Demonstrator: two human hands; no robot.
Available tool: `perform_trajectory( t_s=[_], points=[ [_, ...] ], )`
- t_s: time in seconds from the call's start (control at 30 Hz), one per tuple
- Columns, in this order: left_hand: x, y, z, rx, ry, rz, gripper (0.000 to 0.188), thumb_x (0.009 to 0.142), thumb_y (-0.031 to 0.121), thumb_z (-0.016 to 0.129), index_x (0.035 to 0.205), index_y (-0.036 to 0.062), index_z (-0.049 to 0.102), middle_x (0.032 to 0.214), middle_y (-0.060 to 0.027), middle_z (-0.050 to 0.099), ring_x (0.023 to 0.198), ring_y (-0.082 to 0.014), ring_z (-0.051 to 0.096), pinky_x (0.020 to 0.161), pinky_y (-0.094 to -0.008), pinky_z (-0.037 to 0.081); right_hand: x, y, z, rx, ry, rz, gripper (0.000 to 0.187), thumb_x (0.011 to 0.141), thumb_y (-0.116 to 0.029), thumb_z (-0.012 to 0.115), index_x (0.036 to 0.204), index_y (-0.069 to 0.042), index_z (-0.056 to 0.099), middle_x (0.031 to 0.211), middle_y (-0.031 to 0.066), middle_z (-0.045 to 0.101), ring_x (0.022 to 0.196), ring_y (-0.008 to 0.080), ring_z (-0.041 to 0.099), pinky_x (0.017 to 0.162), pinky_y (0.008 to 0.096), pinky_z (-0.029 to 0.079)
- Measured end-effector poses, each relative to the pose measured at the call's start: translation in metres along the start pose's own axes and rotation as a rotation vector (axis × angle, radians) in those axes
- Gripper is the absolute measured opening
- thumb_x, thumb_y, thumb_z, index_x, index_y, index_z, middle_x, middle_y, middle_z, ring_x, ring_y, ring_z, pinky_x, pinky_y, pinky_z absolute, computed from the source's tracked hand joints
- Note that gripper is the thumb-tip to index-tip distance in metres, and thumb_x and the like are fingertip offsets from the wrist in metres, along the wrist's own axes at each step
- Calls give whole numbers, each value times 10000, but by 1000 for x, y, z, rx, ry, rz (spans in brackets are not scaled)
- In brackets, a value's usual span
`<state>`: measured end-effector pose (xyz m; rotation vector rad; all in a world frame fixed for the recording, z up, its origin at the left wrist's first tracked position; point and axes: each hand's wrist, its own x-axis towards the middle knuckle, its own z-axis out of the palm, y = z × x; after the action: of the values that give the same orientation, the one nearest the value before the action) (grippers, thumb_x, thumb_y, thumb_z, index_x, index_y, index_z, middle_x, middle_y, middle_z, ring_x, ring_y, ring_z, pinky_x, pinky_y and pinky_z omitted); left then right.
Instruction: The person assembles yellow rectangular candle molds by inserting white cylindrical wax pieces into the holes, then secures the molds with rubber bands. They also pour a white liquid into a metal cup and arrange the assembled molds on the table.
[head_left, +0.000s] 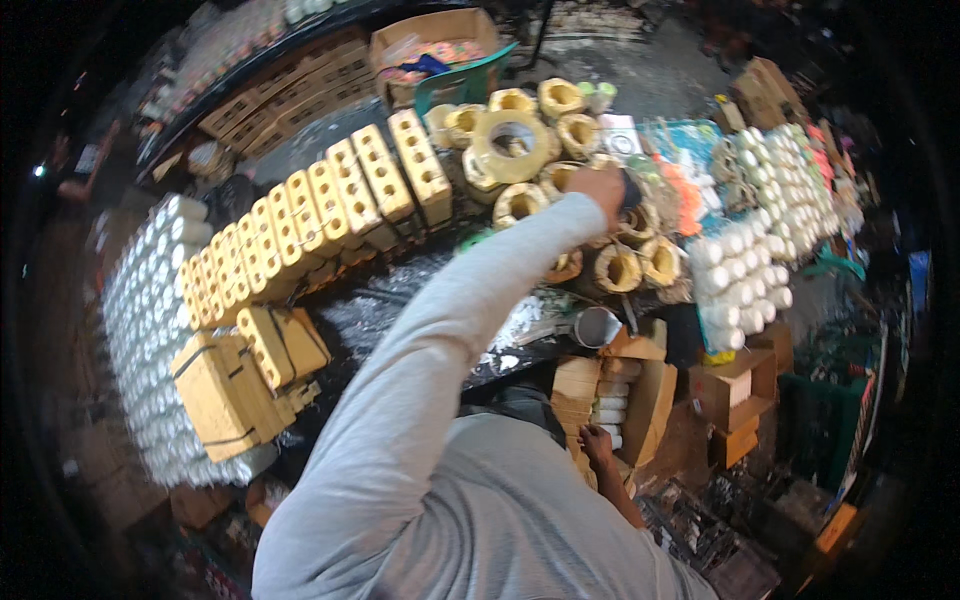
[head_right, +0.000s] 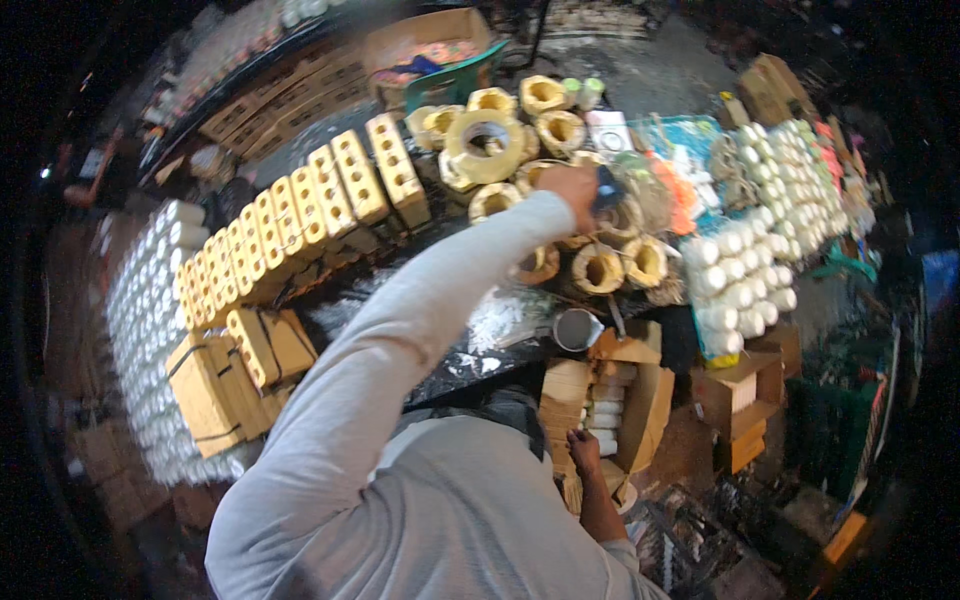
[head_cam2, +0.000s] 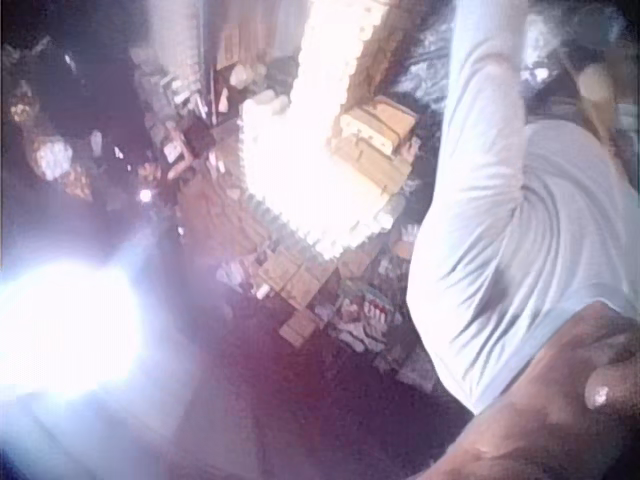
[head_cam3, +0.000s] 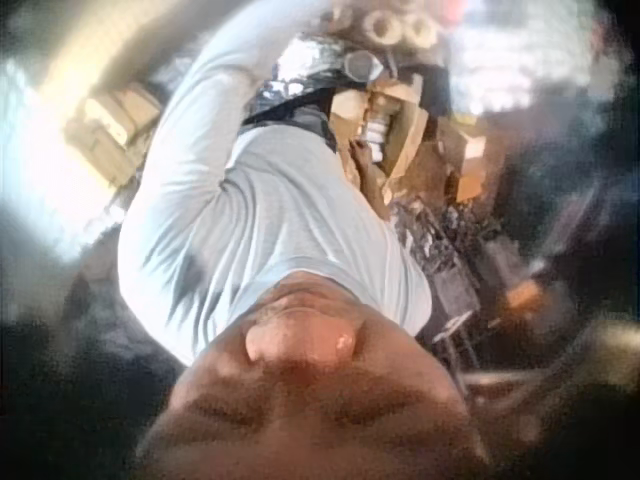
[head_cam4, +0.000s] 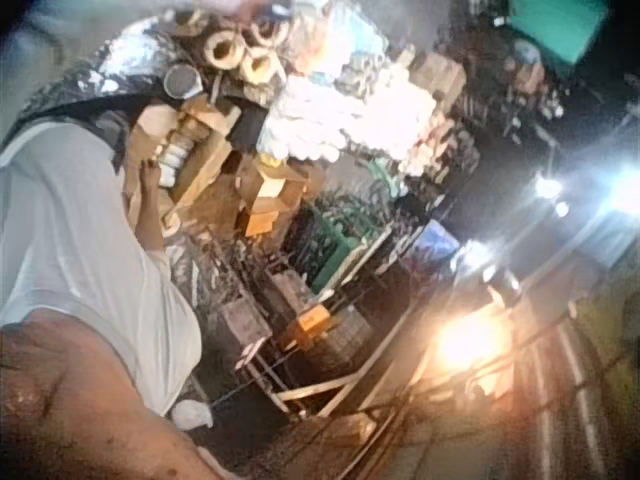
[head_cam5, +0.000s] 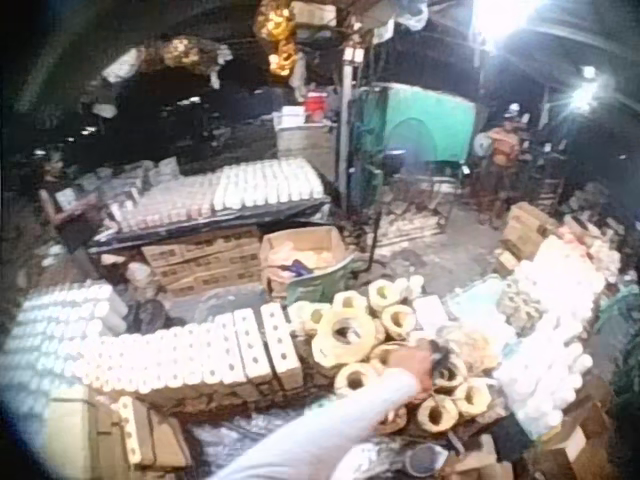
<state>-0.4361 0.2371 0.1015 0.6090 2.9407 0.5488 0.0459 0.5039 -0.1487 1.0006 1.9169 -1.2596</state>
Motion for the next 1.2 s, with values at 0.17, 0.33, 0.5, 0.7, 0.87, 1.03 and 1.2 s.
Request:
perform_trajectory(
  t_s=[0.17,0.33,0.5,0.7,0.87,1.03,1.2],
  points=[
    [14,4,33,-6,-16,-129,779,734,402,873,1273,-67,562,1103,-178,766,1077,-367,717,860,-488,585,-11,33,-25,-165,-113,-87,355,997,-280,745,1139,45,724,921,78,735,773,192,655,688,345,521],
    [-83,10,37,19,345,-60,838,828,519,809,1398,-28,528,1277,-229,641,1181,-347,593,933,-526,471,55,70,-23,-352,-206,-256,297,999,-272,712,1062,15,755,921,85,760,825,214,669,763,368,531],
    [-300,-20,24,-651,230,-232,746,892,522,792,1386,-9,615,1165,-249,706,1100,-432,681,970,-490,542,61,-48,-7,-301,-359,-368,221,963,-222,701,1038,-22,756,907,74,747,868,147,676,794,371,539],
    [-548,-58,-83,-301,868,-865,447,799,222,922,1115,-28,729,1077,-203,753,977,-327,736,849,-408,587,-64,-285,104,-527,-433,-738,234,1014,-168,676,1153,17,712,988,80,746,928,154,692,875,325,557],
    [-717,-145,-143,172,982,-1336,579,900,330,809,1256,-101,658,1196,-272,703,1089,-379,681,949,-450,530,-199,-365,284,-379,-987,-728,295,1045,-208,662,1242,10,692,1090,100,757,998,181,718,912,330,561],
    [-779,-228,-145,-432,603,-1282,606,936,431,765,1207,-106,691,963,-226,763,905,-280,735,851,-376,563,-303,-387,443,-550,-1149,-980,430,1063,-271,667,1317,66,582,1015,89,699,913,139,702,803,287,595],
    [-775,-245,-142,-584,613,-1112,524,941,423,749,1194,-36,741,1015,-180,795,900,-256,767,833,-383,578,-346,-390,491,-829,-918,-989,699,986,-404,707,1336,164,499,1008,226,728,877,246,755,741,360,601]
  ],
)
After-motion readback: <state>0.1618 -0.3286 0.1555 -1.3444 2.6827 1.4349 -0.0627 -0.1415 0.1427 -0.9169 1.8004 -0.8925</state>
